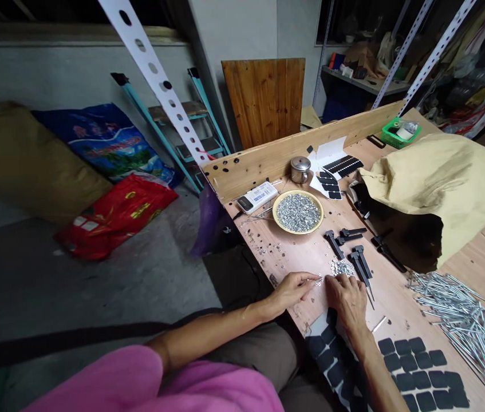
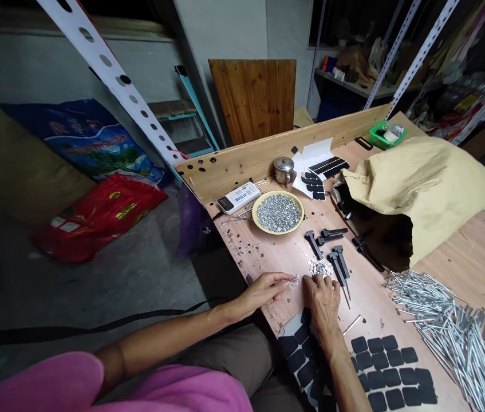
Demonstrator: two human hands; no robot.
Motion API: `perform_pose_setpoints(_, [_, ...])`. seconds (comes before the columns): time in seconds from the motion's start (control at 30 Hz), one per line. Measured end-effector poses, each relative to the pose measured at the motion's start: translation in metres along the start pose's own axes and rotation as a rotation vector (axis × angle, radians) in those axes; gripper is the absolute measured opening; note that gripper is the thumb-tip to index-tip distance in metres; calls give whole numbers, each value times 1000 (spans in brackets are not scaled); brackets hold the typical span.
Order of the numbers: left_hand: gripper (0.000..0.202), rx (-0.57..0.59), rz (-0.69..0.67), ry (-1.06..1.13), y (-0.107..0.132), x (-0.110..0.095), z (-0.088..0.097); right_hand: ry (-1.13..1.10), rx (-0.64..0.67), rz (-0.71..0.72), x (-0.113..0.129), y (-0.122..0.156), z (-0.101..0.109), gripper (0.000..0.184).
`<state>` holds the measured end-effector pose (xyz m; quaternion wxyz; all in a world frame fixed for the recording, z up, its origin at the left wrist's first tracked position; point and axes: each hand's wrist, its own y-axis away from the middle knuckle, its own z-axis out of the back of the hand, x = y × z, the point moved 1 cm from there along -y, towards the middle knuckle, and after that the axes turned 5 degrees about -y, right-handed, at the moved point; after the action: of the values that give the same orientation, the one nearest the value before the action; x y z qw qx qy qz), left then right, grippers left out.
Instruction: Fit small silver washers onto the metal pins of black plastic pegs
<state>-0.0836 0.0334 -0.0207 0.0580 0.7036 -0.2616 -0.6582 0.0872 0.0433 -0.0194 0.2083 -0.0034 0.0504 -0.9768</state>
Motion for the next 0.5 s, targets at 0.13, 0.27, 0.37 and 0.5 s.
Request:
perform_pose_setpoints(0.13, [52,48,58,3,0,0,0,-88,-10,-35,1,-3,0,18])
perform_pose_setpoints(0.27, [50,80,9,21,1,-5,-5,-588,-191,-327,-4,6,0,28])
perform_pose_setpoints(0.37, [51,135,-41,3,3,-8,-13,-980,-232,-529,-3,19,5,38])
perform_pose_setpoints(0.5, [48,184,-121,-27,4,-10,-25,-1179,-231,-654,4,34,20,35])
